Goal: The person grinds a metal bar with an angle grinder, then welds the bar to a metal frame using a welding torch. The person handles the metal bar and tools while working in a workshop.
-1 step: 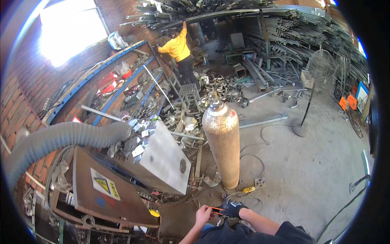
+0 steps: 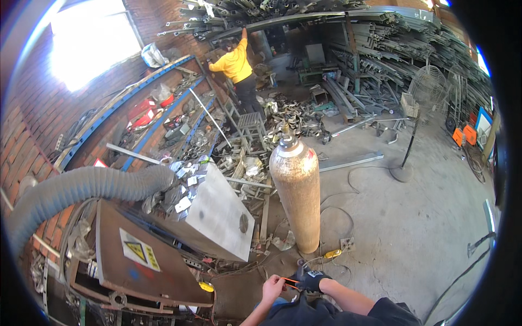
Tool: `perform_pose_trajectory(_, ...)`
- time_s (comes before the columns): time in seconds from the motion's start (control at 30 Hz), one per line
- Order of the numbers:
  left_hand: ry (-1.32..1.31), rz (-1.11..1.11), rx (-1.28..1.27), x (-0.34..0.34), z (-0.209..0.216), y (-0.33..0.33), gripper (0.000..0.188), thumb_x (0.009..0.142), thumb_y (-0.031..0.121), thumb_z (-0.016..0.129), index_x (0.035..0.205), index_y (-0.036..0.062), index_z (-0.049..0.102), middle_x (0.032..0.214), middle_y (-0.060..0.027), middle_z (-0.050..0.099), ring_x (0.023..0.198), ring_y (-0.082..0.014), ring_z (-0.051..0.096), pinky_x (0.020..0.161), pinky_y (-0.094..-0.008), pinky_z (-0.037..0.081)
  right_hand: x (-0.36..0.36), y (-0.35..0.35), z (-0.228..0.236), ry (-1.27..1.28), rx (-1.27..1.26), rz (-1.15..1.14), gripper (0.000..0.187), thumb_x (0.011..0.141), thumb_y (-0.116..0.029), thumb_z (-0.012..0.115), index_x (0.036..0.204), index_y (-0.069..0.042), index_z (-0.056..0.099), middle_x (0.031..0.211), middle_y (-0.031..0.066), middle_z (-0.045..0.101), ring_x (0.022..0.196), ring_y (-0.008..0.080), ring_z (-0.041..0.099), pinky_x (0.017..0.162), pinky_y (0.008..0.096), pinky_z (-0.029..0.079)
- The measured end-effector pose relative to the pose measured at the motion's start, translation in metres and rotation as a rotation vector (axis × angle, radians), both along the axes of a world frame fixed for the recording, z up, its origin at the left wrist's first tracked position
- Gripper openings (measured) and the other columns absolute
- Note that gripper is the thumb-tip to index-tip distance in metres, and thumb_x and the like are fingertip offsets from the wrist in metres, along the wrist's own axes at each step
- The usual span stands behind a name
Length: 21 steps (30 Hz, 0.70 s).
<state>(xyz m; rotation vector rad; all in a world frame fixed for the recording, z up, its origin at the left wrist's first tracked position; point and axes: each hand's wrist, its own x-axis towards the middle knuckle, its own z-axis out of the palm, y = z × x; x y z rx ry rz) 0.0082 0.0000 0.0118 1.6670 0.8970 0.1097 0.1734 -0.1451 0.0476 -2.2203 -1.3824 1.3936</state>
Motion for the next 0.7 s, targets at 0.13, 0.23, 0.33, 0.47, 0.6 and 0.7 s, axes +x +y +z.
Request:
perform_pose_trajectory(0.13,-0.379,-0.302,0.816,0.032,0.039,-0.003,0.013,0.084,0.011,0.069,0.094,0.0040,0.065,0.100,-0.0114,0.069,0.089,-0.0278,0.069,0.074,-0.0399,0.055,0.005,0.017,-0.107,0.007,0.049,0.092,0.048,0.093,-0.048,0.054,0.100,-0.005,0.075,0.092,0.0172,0.075,0.080,0.0313,0.071,0.073,0.0455,0.054)
perform_pose_trajectory(0.23,-0.676,-0.744,0.636,0.061,0.048,0.010,0.020,0.085,0.006,0.069,0.104,0.0057,0.065,0.112,-0.0117,0.065,0.102,-0.0320,0.065,0.087,-0.0393,0.054,0.010,0.006,-0.180,0.169,0.563,-0.220,0.038,0.089,-0.034,0.058,0.105,-0.003,0.071,0.098,0.0201,0.073,0.089,0.0329,0.070,0.084,0.0434,0.054)
perform_pose_trajectory(0.33,-0.747,-0.939,0.526,0.095,0.037,0.022,0.021,0.091,0.005,0.066,0.111,0.0007,0.062,0.115,-0.0162,0.063,0.107,-0.0327,0.064,0.090,-0.0399,0.054,0.001,-0.023,-0.186,0.136,0.701,-0.484,0.029,0.086,-0.021,0.061,0.106,-0.002,0.069,0.097,0.0194,0.072,0.094,0.0333,0.068,0.087,0.0406,0.053)
perform_pose_trajectory(0.47,-0.750,-1.197,0.369,0.118,0.017,0.043,0.031,0.092,0.006,0.064,0.121,0.0020,0.056,0.122,-0.0168,0.060,0.112,-0.0346,0.062,0.093,-0.0402,0.053,-0.026,-0.035,-0.124,0.333,0.525,-1.189,0.019,0.096,-0.018,0.060,0.101,-0.005,0.073,0.098,0.0152,0.074,0.093,0.0193,0.070,0.078,0.0365,0.055)
perform_pose_trajectory(0.6,-0.623,-1.539,0.576,0.124,-0.013,0.043,0.035,0.083,0.011,0.064,0.116,0.0002,0.060,0.111,-0.0170,0.067,0.104,-0.0331,0.066,0.083,-0.0414,0.052,-0.060,-0.026,-0.070,0.359,0.142,-1.541,0.036,0.093,-0.035,0.057,0.102,-0.005,0.074,0.086,0.0222,0.072,0.079,0.0374,0.071,0.067,0.0464,0.053)
perform_pose_trajectory(0.7,-0.405,-1.633,0.806,0.137,-0.040,0.036,0.016,0.078,0.015,0.066,0.091,0.0074,0.069,0.091,-0.0154,0.069,0.096,-0.0346,0.067,0.081,-0.0411,0.049,-0.077,0.000,-0.055,-0.148,0.017,-1.315,0.043,0.088,-0.043,0.062,0.075,-0.004,0.073,0.065,0.0194,0.067,0.058,0.0328,0.067,0.060,0.0447,0.053)
